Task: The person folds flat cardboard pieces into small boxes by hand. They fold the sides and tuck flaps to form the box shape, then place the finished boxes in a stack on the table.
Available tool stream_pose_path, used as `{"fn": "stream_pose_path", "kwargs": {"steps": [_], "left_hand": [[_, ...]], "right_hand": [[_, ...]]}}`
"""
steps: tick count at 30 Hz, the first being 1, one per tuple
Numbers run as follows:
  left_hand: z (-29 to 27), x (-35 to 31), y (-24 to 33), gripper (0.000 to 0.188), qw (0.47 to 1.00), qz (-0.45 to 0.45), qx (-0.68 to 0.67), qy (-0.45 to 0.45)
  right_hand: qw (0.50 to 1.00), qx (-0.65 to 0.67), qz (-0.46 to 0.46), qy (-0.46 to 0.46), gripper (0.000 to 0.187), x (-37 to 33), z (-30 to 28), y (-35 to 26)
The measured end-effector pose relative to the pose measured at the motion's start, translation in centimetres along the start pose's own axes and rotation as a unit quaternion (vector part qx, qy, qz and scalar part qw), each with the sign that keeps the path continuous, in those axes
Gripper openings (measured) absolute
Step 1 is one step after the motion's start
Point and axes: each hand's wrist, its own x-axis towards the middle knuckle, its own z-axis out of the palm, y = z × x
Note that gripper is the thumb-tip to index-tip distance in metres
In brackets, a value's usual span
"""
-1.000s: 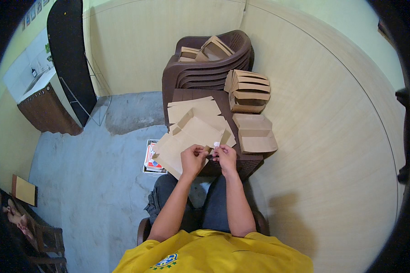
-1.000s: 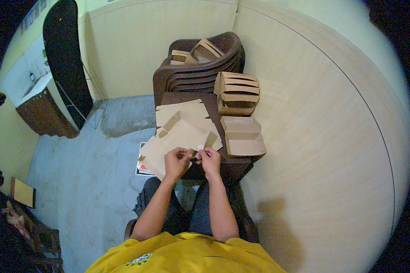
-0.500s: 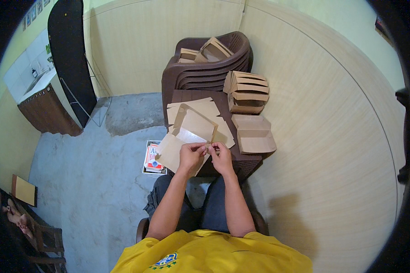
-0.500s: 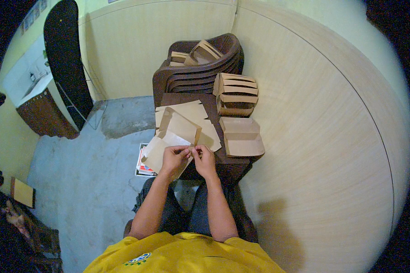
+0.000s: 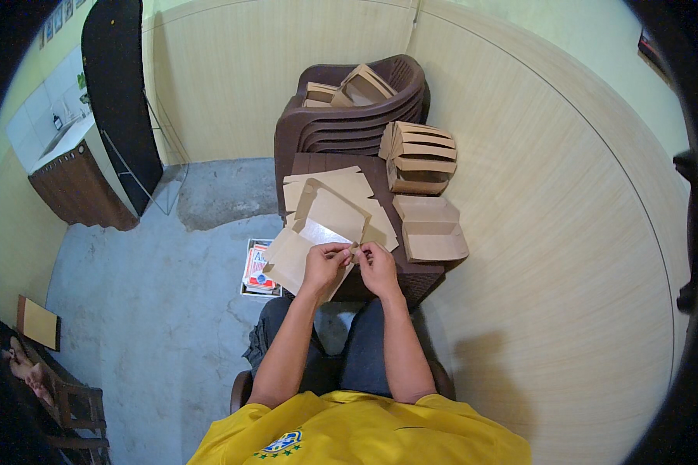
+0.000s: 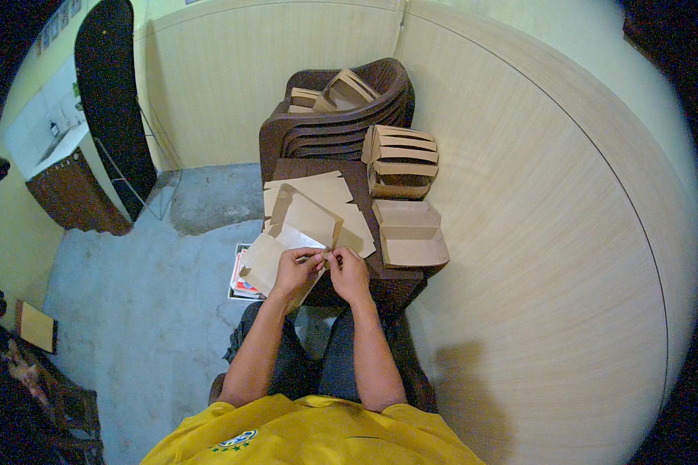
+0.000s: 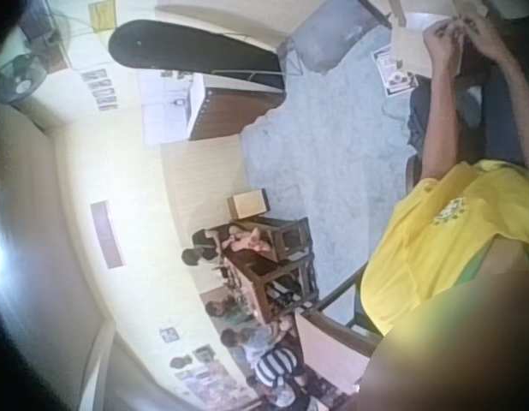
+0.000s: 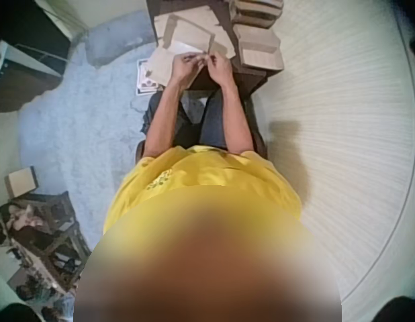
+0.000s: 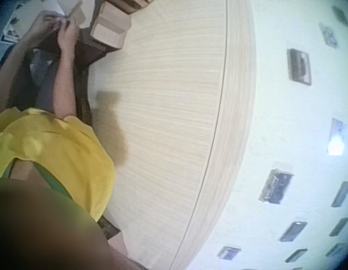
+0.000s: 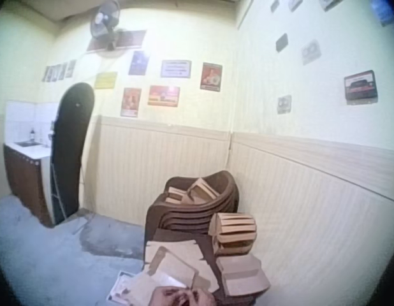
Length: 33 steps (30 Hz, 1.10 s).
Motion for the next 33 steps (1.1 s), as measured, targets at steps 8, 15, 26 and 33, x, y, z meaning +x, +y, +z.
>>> {"fn": "stream_pose_path", "kwargs": {"steps": [8,15,26,33], "left_hand": [[0.0,-0.1,-0.2,0.015,1.000,0.007,0.021,-0.011],[0.3,0.2,-1.1,0.015,0.999,0.032,0.000,-0.026],[-0.3,0.9,-1.9,0.016,0.997,0.044,0.022,-0.063],[-0.5,0.6,-1.6,0.020,0.996,0.036,0.031,-0.077]], "right_hand": [[0.999,-0.028,0.015,-0.019,0.021,0.1,-0.3,-0.1],[0.999,-0.021,0.002,-0.031,0.021,0.2,-0.4,0.4],[0.999,0.019,0.002,-0.048,0.016,0.4,0.1,1.4],[0.976,0.191,0.089,-0.060,0.009,0.4,-0.2,1.7]]}}
